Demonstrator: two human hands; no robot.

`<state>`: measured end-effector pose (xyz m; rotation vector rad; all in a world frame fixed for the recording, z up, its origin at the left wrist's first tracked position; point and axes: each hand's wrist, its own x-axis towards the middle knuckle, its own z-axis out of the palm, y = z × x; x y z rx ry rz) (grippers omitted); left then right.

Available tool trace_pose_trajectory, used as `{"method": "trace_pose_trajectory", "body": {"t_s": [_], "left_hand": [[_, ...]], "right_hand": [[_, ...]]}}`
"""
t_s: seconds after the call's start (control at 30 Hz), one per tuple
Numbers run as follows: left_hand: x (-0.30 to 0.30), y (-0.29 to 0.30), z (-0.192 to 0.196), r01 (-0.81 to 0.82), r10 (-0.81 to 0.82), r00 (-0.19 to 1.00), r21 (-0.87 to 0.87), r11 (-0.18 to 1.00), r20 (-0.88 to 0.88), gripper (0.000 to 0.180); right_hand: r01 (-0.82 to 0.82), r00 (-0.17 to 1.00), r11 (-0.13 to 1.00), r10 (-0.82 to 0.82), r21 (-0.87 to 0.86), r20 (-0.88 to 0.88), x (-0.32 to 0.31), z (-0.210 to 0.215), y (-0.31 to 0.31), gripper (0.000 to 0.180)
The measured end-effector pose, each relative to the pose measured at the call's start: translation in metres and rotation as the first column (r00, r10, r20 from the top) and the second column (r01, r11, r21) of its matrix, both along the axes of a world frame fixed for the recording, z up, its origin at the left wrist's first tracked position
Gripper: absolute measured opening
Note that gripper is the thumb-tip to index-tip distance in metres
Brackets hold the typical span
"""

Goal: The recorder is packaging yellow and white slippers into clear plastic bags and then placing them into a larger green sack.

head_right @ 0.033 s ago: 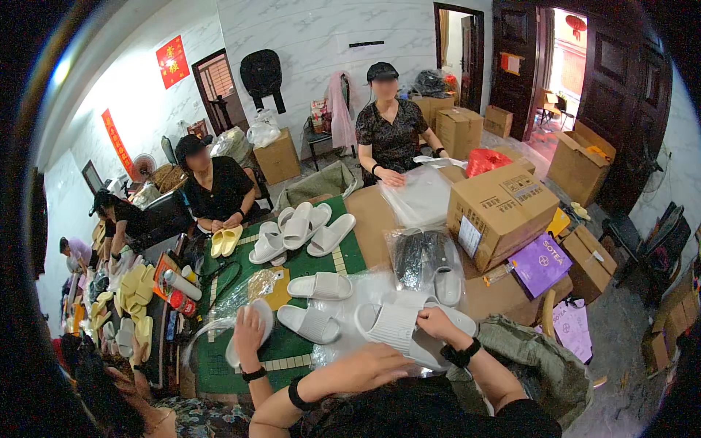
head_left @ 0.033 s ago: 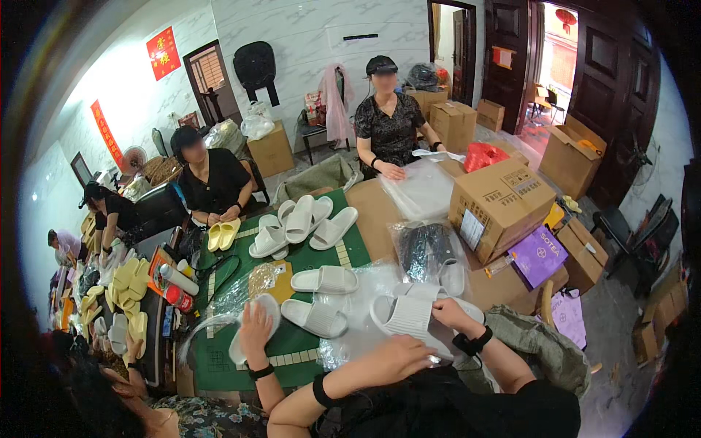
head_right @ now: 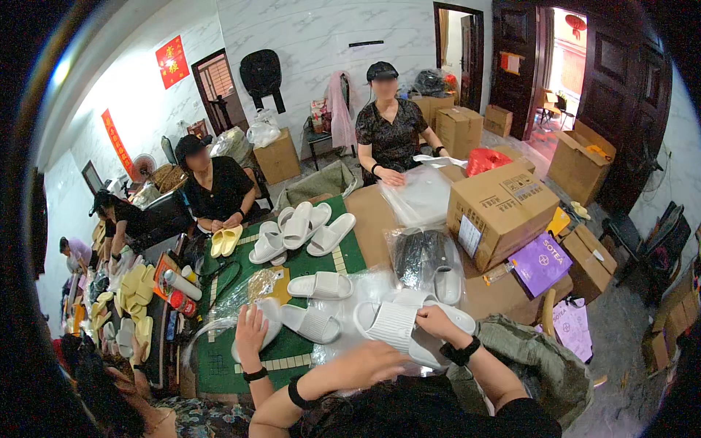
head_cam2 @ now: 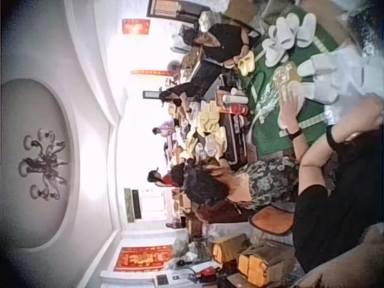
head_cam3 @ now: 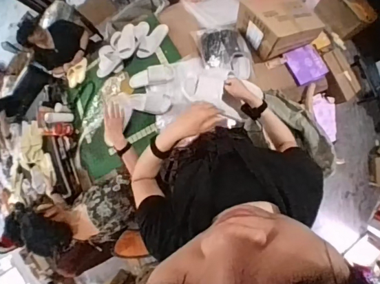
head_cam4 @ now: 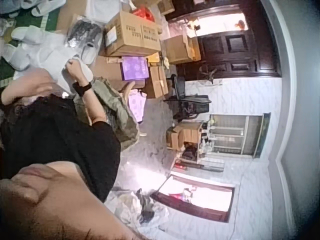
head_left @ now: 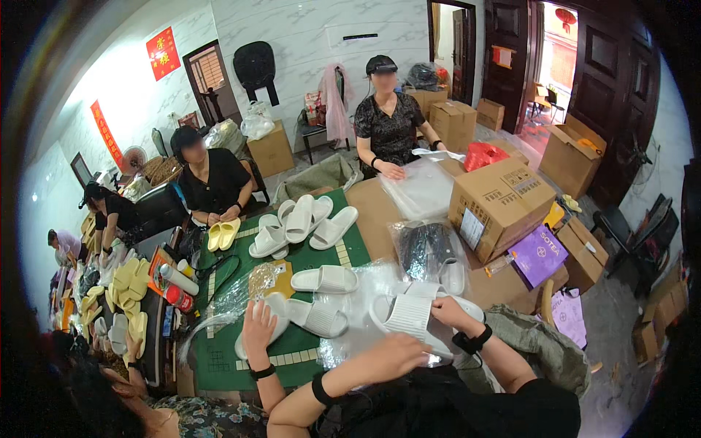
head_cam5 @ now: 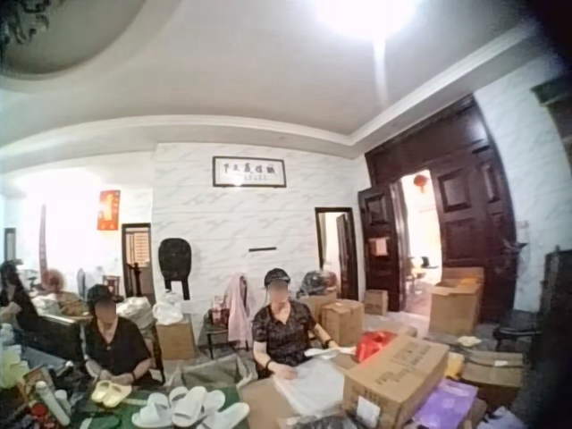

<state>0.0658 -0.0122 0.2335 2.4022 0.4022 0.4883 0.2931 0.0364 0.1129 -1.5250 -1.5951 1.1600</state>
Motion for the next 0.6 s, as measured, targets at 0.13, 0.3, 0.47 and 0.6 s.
{"method": "trace_pose_trajectory", "body": {"t_s": [0.13, 0.3, 0.47, 0.6], "left_hand": [[-0.027, 0.026, -0.036, -0.209, 0.209, 0.947, 0.027, 0.978, -0.242, 0.029], [-0.064, 0.049, -0.118, -0.462, 0.397, 0.689, 0.054, 0.885, -0.607, 0.032], [-0.084, 0.035, -0.241, -0.517, 0.471, 0.59, 0.141, 0.844, -0.656, 0.047], [-0.087, 0.011, -0.3, -0.378, 0.293, 0.642, 0.04, 0.925, -0.708, 0.051]], "right_hand": [[-0.025, 0.998, 0.997, 0.02, 0.07, 0.066, -0.004, 0.021, 0.018, 0.024], [0.105, 0.993, 0.975, -0.091, 0.197, -0.08, -0.004, 0.005, 0.024, 0.022], [0.062, 0.998, 0.994, -0.061, 0.086, -0.024, -0.014, -0.022, 0.012, 0.023], [-0.029, 0.999, 1.0, 0.029, 0.004, 0.03, -0.042, -0.011, -0.001, 0.026]]}}
